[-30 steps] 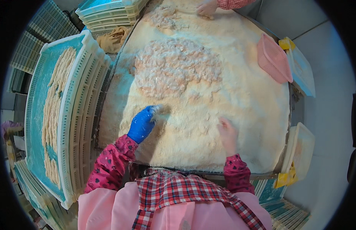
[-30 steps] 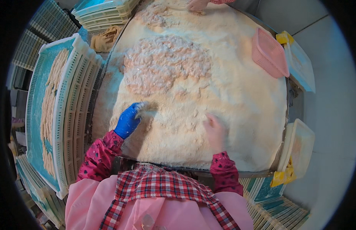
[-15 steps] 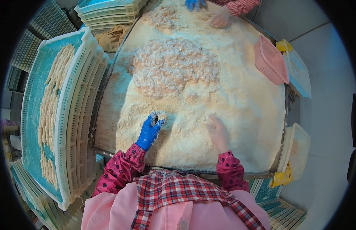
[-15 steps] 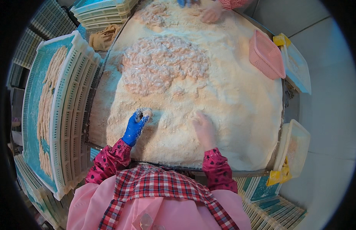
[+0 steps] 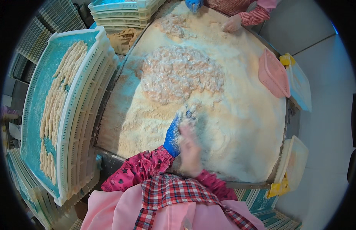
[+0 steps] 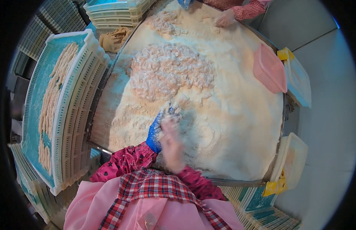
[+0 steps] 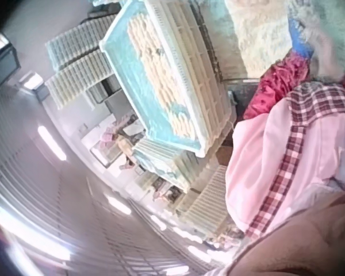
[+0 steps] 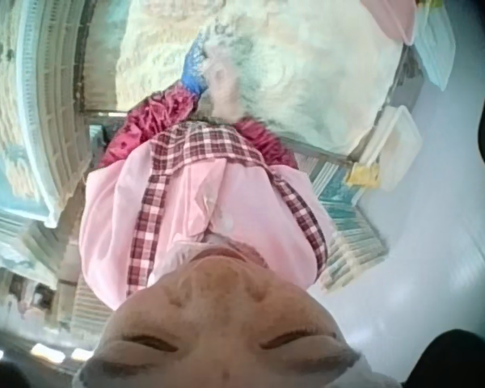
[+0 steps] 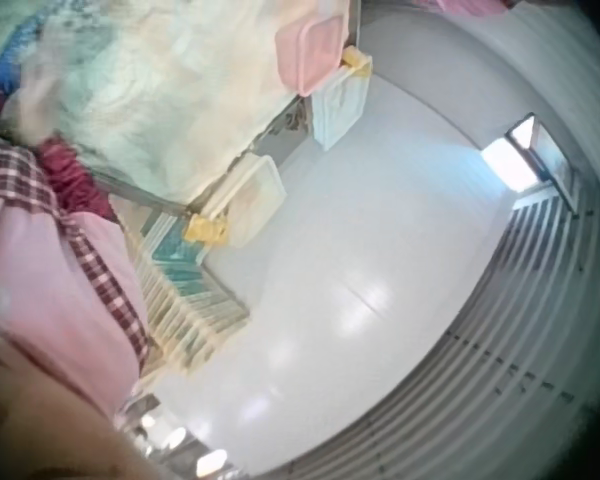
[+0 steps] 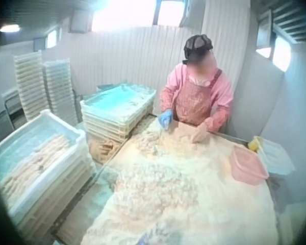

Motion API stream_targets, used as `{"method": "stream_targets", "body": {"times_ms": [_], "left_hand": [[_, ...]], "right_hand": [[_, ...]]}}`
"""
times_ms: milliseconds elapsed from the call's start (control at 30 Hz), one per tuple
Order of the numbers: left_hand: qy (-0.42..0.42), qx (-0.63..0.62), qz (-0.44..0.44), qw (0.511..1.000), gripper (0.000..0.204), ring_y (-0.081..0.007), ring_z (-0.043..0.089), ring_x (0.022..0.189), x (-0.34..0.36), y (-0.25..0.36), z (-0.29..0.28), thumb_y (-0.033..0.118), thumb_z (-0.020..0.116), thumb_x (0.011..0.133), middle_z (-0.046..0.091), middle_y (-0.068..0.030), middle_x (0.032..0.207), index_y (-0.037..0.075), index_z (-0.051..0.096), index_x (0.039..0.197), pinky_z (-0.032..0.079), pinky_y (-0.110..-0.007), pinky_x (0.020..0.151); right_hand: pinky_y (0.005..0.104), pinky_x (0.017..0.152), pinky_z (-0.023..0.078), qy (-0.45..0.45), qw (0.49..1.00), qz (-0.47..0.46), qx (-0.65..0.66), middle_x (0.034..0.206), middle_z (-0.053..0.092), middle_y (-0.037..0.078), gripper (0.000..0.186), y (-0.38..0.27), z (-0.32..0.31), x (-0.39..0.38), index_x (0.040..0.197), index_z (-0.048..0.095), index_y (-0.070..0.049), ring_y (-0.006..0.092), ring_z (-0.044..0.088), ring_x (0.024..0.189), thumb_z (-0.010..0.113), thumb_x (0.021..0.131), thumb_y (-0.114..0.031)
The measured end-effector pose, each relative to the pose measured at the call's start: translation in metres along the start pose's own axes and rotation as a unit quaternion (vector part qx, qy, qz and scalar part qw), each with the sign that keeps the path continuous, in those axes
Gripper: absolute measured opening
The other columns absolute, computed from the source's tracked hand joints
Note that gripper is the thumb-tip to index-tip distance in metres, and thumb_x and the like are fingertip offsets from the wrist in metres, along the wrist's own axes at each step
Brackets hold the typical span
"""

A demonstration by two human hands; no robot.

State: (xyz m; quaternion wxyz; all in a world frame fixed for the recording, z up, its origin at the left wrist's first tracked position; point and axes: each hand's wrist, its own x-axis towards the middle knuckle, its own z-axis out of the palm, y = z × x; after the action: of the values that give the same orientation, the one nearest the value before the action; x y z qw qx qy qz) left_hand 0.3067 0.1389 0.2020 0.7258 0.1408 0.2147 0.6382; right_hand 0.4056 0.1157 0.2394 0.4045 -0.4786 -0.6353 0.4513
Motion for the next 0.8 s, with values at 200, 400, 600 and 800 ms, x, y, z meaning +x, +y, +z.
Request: {"method": "stream_targets", "body": {"times_ms": [200,400,600,800], "left_hand": [[-0.116,0.086,0.050,0.988,0.087,-0.0265,0.014,0.136,0.002,0.006,0.033,0.041,0.057,0.081,0.017,-0.0154,0.147,0.000,0.010,0.142,0.010,-0.040,0.111],[-0.190,0.264,0.106,0.940,0.109,-0.0308,0.004,0.138,-0.015,0.001,0.015,0.061,0.061,0.069,0.008,-0.0117,0.150,0.003,0.005,0.143,0.001,-0.041,0.111],[-0.147,0.316,0.091,0.933,0.074,-0.0241,0.015,0.137,-0.014,0.014,0.004,0.043,0.043,0.088,0.016,-0.0151,0.147,-0.003,0.018,0.140,0.009,-0.036,0.110],[-0.166,0.639,-0.054,0.749,0.049,-0.0233,0.034,0.129,0.020,-0.001,-0.068,0.022,0.047,0.092,0.032,-0.0135,0.142,0.008,0.034,0.137,0.027,-0.032,0.105]], "right_hand": [[0.0413,0.109,0.015,0.047,0.976,-0.202,-0.065,0.146,0.014,0.021,0.067,-0.008,0.006,0.021,0.141,0.018,0.000,0.0339,0.012,0.136,0.018,0.094,-0.048],[0.0465,0.110,0.005,0.062,0.968,-0.234,-0.065,0.149,0.003,0.018,0.078,-0.003,0.023,0.018,0.142,0.008,-0.001,0.0343,0.002,0.137,0.006,0.089,-0.059],[0.0457,0.110,0.000,0.050,0.968,-0.238,-0.063,0.149,0.003,0.018,0.085,0.003,0.025,0.024,0.143,0.005,-0.002,0.0328,0.000,0.138,0.008,0.086,-0.065],[0.0434,0.110,-0.001,0.110,0.979,-0.170,0.033,0.149,-0.001,0.018,0.087,0.012,0.018,0.032,0.142,0.000,-0.002,0.0320,-0.004,0.137,0.011,0.086,-0.067]]}}
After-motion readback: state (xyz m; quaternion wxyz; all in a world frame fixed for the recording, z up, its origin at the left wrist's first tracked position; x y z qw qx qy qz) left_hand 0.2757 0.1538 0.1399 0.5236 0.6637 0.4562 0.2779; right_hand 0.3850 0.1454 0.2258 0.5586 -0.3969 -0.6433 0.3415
